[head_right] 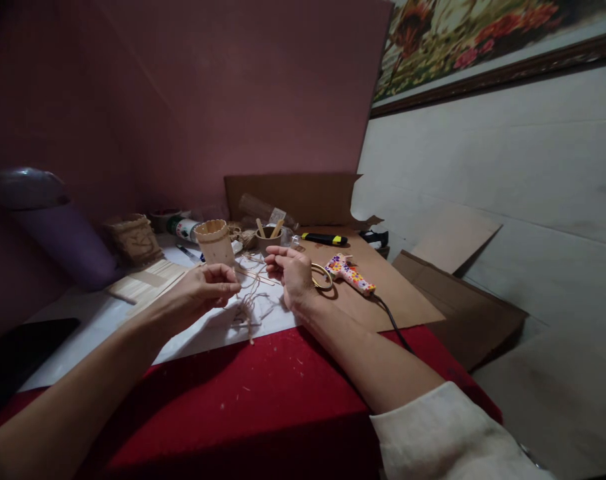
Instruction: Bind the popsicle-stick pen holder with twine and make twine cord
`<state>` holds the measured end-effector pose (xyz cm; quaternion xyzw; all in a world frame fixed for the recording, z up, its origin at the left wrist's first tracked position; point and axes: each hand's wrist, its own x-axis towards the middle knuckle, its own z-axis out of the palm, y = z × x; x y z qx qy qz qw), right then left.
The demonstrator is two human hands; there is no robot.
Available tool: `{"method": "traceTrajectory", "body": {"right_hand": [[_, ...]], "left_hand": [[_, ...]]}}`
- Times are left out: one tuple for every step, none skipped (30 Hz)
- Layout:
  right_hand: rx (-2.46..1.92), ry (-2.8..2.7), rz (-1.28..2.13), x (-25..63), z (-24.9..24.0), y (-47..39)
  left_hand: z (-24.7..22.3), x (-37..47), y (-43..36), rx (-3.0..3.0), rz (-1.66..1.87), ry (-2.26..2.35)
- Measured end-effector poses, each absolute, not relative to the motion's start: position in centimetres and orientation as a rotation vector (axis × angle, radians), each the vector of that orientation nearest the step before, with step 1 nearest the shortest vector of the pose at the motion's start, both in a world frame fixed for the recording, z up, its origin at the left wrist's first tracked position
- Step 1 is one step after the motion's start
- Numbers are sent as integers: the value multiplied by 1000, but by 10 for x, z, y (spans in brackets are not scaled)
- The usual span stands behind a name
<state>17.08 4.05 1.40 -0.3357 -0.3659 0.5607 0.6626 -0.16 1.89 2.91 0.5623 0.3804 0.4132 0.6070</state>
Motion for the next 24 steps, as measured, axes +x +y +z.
{"method": "traceTrajectory", "body": {"right_hand": [[-760, -831, 1267, 171, 14, 41], [-756, -835, 1265, 171, 14, 41], [-752, -836, 1266, 171, 13, 41], [-746, -834, 1270, 171, 13, 41], [-741, -830, 1275, 171, 13, 41], [-737, -825, 1279, 171, 13, 40], [-733, -821, 1281, 171, 13, 40], [-729, -819, 1284, 171, 14, 40], [-723, -819, 1286, 171, 14, 39], [-717, -820, 1288, 171, 14, 39], [-708, -821, 1290, 170, 15, 39], [-701, -824, 1292, 170, 16, 38], [-695, -825, 1292, 170, 16, 38], [-692, -826, 1290, 170, 16, 38], [-693, -825, 1285, 170, 17, 38], [-699, -822, 1281, 170, 17, 39], [-709, -818, 1278, 171, 17, 39], [-719, -815, 1275, 171, 16, 39], [-727, -814, 1274, 171, 16, 40], [-730, -816, 1276, 171, 15, 40], [-728, -821, 1281, 171, 15, 40], [-722, -826, 1290, 170, 15, 40], [-713, -830, 1298, 170, 14, 39], [-706, -834, 1307, 170, 14, 39]], "left_hand": [[28, -2, 19, 1318, 974, 913], [28, -2, 20, 1331, 991, 949], [27, -2, 21, 1341, 1004, 986], [26, -2, 21, 1350, 1013, 1023], [26, -2, 22, 1361, 1021, 1062], [26, -2, 22, 1375, 1030, 1107], [26, -1, 22, 1392, 1044, 1153], [27, 0, 22, 1408, 1058, 1197], [28, 2, 21, 1423, 1069, 1237], [29, 3, 21, 1435, 1076, 1270], [30, 4, 20, 1444, 1080, 1292], [31, 5, 19, 1449, 1080, 1303], [32, 5, 18, 1453, 1077, 1302], [32, 4, 18, 1450, 1075, 1293], [32, 4, 18, 1439, 1077, 1276], [32, 2, 19, 1422, 1082, 1245], [31, 1, 19, 1399, 1091, 1201], [31, 0, 20, 1372, 1102, 1149], [31, -1, 21, 1343, 1117, 1098], [30, -2, 22, 1317, 1132, 1054], [30, -3, 22, 1298, 1150, 1025], [30, -3, 23, 1283, 1169, 1015], [30, -3, 23, 1273, 1185, 1024], [30, -3, 23, 1270, 1200, 1043]]}}
